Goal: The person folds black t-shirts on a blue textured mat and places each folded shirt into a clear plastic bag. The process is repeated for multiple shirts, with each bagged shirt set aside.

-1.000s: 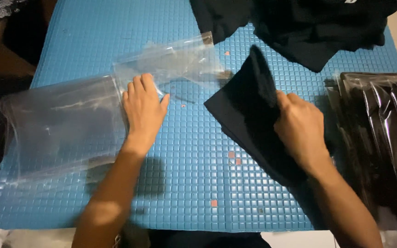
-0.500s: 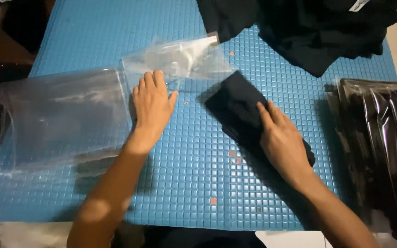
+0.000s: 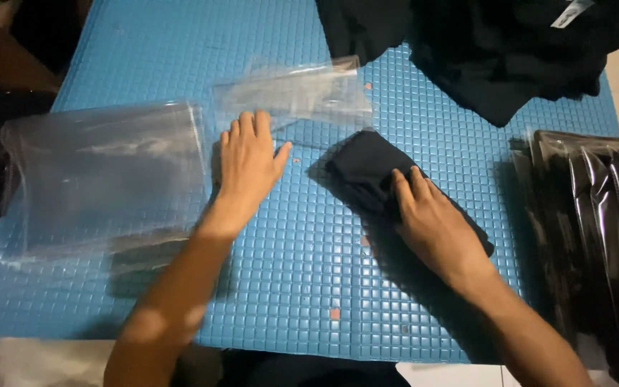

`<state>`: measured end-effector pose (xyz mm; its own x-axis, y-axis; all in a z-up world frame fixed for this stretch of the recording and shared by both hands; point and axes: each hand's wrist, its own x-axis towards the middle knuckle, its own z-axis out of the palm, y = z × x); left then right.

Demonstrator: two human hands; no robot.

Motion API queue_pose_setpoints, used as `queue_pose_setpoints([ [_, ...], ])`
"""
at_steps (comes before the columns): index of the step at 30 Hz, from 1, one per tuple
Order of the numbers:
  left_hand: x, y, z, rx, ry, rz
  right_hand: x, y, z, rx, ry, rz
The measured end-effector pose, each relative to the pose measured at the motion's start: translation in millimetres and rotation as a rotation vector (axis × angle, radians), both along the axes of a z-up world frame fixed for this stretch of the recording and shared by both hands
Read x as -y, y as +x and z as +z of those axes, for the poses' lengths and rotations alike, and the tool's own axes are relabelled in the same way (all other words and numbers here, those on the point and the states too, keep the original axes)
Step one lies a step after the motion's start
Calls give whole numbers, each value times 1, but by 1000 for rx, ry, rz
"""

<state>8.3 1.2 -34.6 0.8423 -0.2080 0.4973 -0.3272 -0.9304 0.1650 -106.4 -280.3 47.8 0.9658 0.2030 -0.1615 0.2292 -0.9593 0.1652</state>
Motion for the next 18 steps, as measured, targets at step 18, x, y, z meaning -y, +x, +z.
queue_pose_setpoints([
  [18,-20,-16,36,-166,-260,-194,59,39,30,-91,307,-170],
])
